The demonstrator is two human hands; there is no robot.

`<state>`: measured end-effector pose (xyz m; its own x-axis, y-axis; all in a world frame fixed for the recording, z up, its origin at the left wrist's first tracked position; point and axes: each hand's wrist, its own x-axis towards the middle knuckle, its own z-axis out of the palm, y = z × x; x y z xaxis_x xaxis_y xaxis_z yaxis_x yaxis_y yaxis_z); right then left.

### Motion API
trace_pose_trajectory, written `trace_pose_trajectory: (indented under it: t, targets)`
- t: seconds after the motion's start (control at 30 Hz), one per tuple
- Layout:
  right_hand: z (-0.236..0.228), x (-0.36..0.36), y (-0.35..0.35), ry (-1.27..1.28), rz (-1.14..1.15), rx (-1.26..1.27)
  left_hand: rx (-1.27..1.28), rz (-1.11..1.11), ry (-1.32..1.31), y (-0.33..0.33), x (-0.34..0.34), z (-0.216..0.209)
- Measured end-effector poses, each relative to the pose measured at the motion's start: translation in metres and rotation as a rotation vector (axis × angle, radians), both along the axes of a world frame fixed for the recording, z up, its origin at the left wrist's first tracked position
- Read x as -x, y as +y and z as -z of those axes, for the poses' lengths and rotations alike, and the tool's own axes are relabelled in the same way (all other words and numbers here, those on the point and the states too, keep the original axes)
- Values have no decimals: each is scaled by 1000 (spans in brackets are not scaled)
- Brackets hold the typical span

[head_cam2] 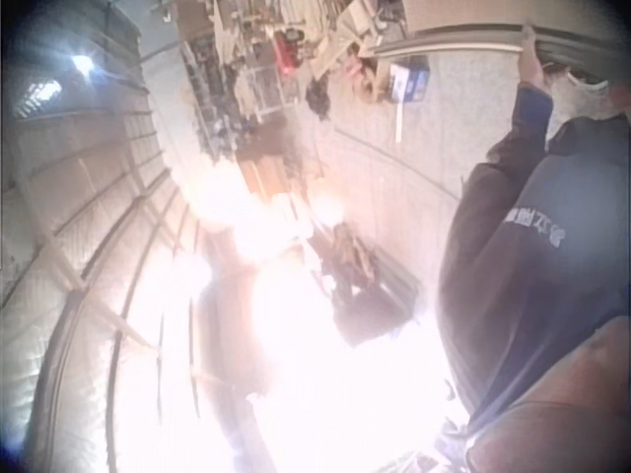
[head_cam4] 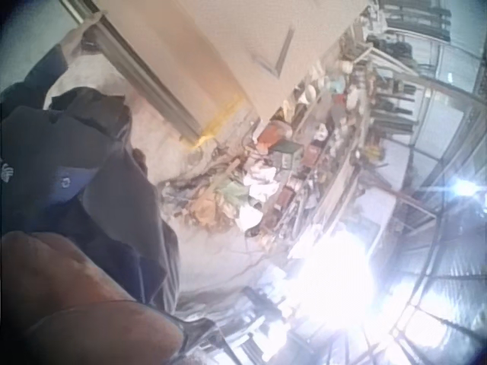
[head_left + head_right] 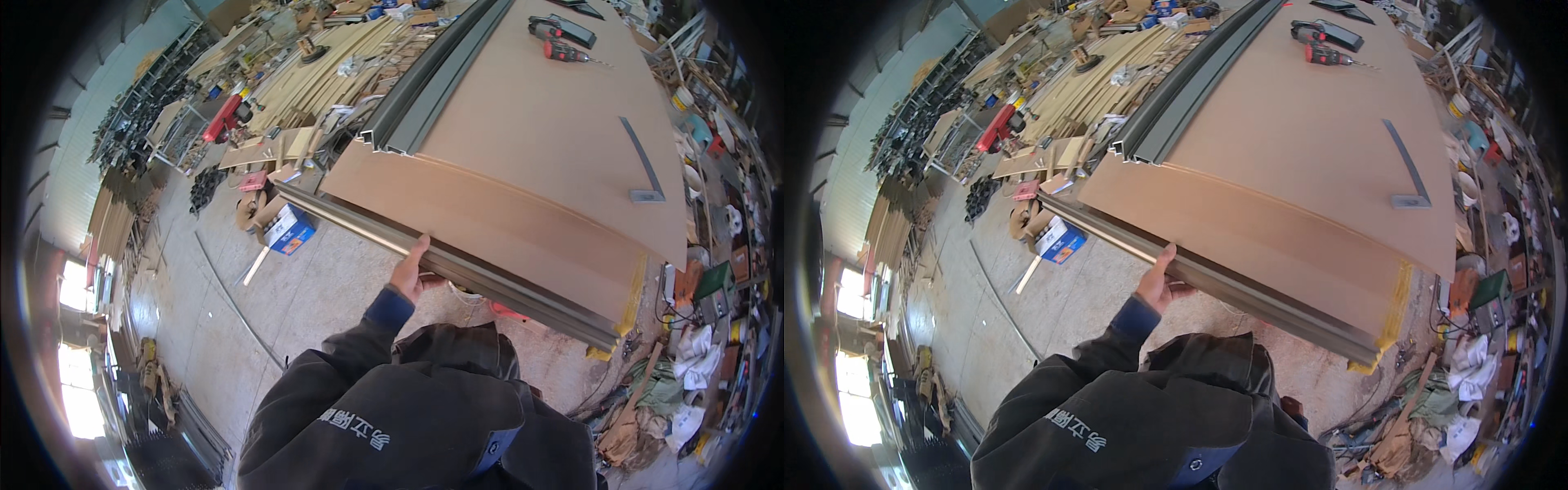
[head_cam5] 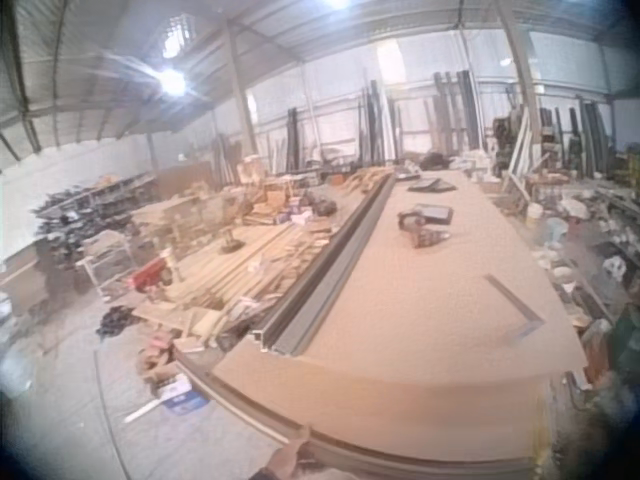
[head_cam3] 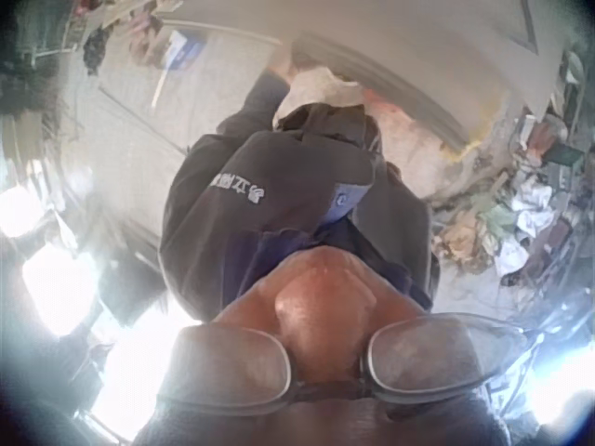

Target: The person selects metal profiles from a pile, places them on a workbench, and measures their lengths with a tape measure. They mark the profiles with a pen and move around the workshop to retrieve and position materials.

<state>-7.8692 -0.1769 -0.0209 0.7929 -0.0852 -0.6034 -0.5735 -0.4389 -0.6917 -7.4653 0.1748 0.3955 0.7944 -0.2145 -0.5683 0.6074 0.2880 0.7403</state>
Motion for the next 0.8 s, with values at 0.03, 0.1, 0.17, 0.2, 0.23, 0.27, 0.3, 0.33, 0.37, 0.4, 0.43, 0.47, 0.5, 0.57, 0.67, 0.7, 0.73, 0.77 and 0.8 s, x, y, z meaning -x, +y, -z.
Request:
trace_pose_trajectory:
  t: [0.03,0.1,0.17,0.2,0.23,0.27,0.3,0.33,0.37,0.4,0.43,0.47,0.5,0.57,0.67,0.7,0.73,0.77,0.8]
  targets:
    - [1,-2,0,18,-10,6,0,9,-4,3,9,-9]
    - [0,-2,-2,43,-45,34,47,-3,-50,7,24,-31]
    - [-2,-4,-7,55,-75,54,81,6,-71,10,30,-46]
    - [-4,-3,-10,60,-86,63,96,0,-91,7,27,-51]
    - [-5,-5,-13,56,-100,70,108,-6,-120,6,23,-59]
    - [-4,-6,-12,59,-108,69,115,-10,-149,4,18,-68]
    - [-4,-7,-13,58,-112,69,135,-8,-175,-2,12,-79]
    - [-4,-9,-15,58,-109,67,122,-18,-178,-7,4,-80]
    - [-4,-9,-17,55,-96,61,109,-25,-183,-13,-4,-82]
    - [-4,-10,-18,52,-82,52,96,-31,-187,-19,-12,-83]
    - [-1,-12,-18,35,-78,53,111,-45,-204,-23,-19,-82]
    - [0,-12,-19,17,-67,39,58,-54,-254,-27,-25,-74]
    - [-1,-11,-16,-7,-70,32,3,-73,-293,-24,-31,-61]
    - [-2,-15,-19,175,280,-369,-79,-160,-278,-31,-45,-52]
    - [-43,-22,1,445,661,-648,-77,-37,-302,-19,-61,-23]
    - [-42,-23,7,419,573,-578,-83,-30,-309,-17,-61,-20]
    - [-18,-12,8,319,384,-464,-95,-5,-327,-21,-59,-27]
    - [-3,3,3,198,142,-274,-88,-3,-313,-14,-57,-20]
    - [21,20,0,42,-107,-78,-74,13,-298,-11,-57,-20]
